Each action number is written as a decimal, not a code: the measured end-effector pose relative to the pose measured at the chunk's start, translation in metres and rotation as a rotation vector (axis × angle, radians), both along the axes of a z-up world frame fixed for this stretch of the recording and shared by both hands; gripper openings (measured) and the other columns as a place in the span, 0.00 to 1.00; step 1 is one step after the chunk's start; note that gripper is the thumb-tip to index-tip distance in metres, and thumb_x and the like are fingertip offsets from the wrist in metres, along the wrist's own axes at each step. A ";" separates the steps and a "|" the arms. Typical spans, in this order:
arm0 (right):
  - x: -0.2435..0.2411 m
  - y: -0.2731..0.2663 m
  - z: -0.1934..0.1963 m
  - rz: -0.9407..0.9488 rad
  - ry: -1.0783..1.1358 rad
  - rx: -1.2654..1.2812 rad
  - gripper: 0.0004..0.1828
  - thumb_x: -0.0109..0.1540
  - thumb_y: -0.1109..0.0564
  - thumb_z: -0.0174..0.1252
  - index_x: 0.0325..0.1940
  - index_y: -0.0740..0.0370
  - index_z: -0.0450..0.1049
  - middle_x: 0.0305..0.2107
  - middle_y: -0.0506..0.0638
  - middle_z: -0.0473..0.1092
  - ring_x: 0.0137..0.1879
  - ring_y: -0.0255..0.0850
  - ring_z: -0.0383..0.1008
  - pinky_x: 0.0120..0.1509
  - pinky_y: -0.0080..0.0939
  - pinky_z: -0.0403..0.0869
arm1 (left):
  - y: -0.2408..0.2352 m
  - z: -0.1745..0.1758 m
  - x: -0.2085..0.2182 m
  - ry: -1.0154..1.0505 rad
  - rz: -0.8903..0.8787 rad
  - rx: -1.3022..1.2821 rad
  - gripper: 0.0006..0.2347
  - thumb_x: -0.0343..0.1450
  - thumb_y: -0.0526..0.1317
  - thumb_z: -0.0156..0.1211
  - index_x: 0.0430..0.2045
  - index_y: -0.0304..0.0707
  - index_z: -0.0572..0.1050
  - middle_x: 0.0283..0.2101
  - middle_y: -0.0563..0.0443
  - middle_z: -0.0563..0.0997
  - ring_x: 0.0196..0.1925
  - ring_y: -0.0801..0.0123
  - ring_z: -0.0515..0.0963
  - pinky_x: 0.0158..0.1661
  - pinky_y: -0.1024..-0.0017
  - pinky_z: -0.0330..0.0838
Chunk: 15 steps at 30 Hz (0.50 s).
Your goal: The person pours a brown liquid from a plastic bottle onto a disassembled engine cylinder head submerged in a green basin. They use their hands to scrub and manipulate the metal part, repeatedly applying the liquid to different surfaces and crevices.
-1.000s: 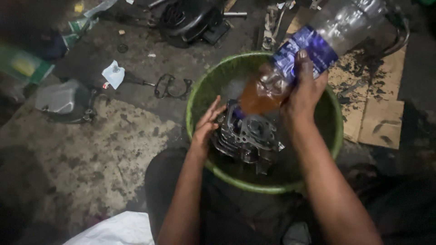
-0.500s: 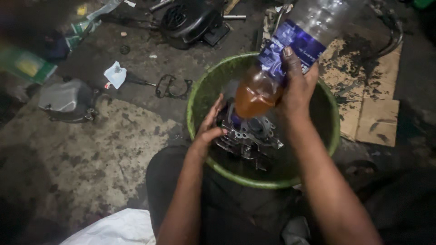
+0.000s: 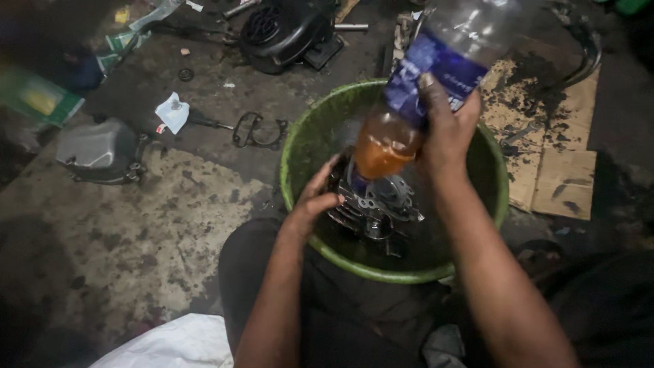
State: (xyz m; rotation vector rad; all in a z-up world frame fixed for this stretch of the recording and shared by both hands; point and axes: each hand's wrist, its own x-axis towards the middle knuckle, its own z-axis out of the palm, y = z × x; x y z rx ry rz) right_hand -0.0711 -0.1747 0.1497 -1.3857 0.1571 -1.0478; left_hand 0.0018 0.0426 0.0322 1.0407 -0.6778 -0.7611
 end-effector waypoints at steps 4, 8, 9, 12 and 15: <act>0.001 -0.004 -0.004 -0.010 -0.035 -0.048 0.23 0.67 0.48 0.64 0.56 0.64 0.65 0.45 0.54 0.73 0.51 0.42 0.80 0.60 0.45 0.84 | 0.000 -0.010 0.002 -0.054 0.029 0.062 0.40 0.57 0.43 0.61 0.69 0.32 0.62 0.76 0.41 0.59 0.80 0.55 0.53 0.74 0.63 0.43; 0.003 -0.008 -0.011 -0.032 -0.038 -0.175 0.21 0.71 0.50 0.65 0.57 0.66 0.67 0.47 0.56 0.74 0.53 0.44 0.79 0.63 0.46 0.82 | -0.001 -0.011 0.007 -0.176 0.048 0.093 0.38 0.55 0.43 0.61 0.67 0.35 0.66 0.77 0.44 0.58 0.80 0.57 0.51 0.74 0.62 0.41; 0.002 -0.011 -0.011 -0.048 -0.045 -0.239 0.20 0.73 0.51 0.65 0.58 0.67 0.68 0.47 0.57 0.74 0.54 0.44 0.78 0.63 0.46 0.81 | -0.003 -0.011 0.006 -0.165 0.046 0.096 0.38 0.56 0.43 0.61 0.67 0.35 0.67 0.78 0.44 0.57 0.81 0.56 0.50 0.74 0.61 0.42; -0.003 -0.016 -0.006 -0.100 0.069 -0.023 0.20 0.68 0.52 0.64 0.56 0.66 0.66 0.47 0.54 0.74 0.52 0.43 0.81 0.63 0.46 0.84 | 0.000 -0.008 0.005 -0.180 0.046 0.125 0.37 0.56 0.43 0.61 0.65 0.35 0.70 0.79 0.45 0.55 0.81 0.55 0.50 0.74 0.59 0.43; -0.022 -0.021 0.000 -0.196 0.102 -0.042 0.19 0.67 0.56 0.62 0.58 0.62 0.65 0.46 0.51 0.75 0.50 0.41 0.82 0.59 0.45 0.85 | 0.001 -0.004 0.001 -0.261 0.083 0.170 0.35 0.57 0.46 0.64 0.64 0.36 0.71 0.79 0.45 0.55 0.81 0.54 0.50 0.73 0.56 0.45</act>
